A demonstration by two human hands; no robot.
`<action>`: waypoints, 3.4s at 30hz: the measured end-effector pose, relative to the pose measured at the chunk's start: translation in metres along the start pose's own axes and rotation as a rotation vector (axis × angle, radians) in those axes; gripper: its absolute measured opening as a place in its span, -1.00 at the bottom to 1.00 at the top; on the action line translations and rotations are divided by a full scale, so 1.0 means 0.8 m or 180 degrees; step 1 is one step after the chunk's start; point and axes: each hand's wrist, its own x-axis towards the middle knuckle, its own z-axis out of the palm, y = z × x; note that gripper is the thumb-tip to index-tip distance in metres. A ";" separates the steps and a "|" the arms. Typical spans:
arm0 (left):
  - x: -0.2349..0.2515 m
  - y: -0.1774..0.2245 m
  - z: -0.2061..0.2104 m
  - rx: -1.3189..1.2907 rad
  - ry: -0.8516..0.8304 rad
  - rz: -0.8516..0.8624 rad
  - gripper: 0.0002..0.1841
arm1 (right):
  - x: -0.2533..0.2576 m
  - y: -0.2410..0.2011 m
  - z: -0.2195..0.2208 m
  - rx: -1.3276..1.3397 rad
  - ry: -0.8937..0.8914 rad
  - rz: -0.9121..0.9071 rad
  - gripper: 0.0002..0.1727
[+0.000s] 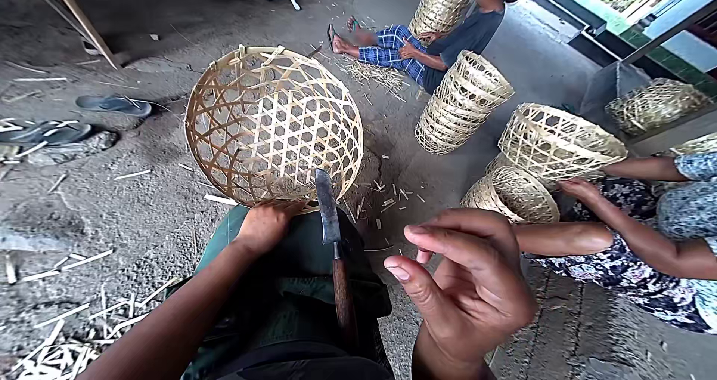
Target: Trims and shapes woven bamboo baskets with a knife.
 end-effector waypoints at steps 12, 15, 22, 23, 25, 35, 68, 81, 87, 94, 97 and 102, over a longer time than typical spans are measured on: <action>0.003 -0.003 -0.001 -0.0041 0.0101 0.0075 -0.64 | -0.185 0.114 0.008 -0.2127 -0.2543 0.3061 -0.64; 0.006 -0.005 -0.001 -0.0036 0.0071 0.0045 -0.65 | -0.204 0.103 0.010 -0.1749 -0.1970 0.2929 -0.78; 0.009 -0.006 -0.006 -0.0193 -0.0412 -0.0208 -0.60 | -0.164 0.099 0.029 -0.0454 -0.1875 0.3943 -0.42; 0.010 -0.006 -0.009 -0.0214 -0.0522 -0.0263 -0.60 | -0.165 0.103 0.033 -0.0468 -0.2063 0.3999 -0.44; 0.011 -0.006 -0.014 -0.0236 -0.0676 -0.0349 -0.59 | -0.171 0.110 0.040 -0.0527 -0.2215 0.4029 -0.42; 0.038 -0.009 -0.075 -0.0179 -0.1312 -0.0496 -0.57 | -0.108 0.097 0.019 0.0033 0.0003 0.2272 -0.53; 0.082 0.037 -0.245 0.0309 0.1564 0.0879 -0.65 | -0.067 0.179 0.069 -0.0847 -0.0313 0.2734 -0.44; 0.224 0.075 -0.239 0.1123 0.0886 0.2052 -0.64 | -0.053 0.162 0.063 -0.0782 -0.0593 0.2877 -0.37; 0.227 0.072 -0.211 0.1194 0.1620 0.1997 -0.64 | -0.049 0.152 0.072 -0.0516 -0.0373 0.3021 -0.39; 0.172 0.071 -0.233 0.0188 0.1233 0.0999 -0.18 | -0.066 0.175 0.053 0.0088 -0.0227 0.3300 -0.45; 0.091 0.070 -0.218 -0.0364 0.0094 0.0219 -0.09 | -0.070 0.182 0.046 0.0116 -0.0152 0.3375 -0.49; -0.003 0.075 -0.144 0.0140 -0.1864 0.0069 -0.26 | -0.058 0.179 0.054 0.0239 -0.0006 0.3593 -0.49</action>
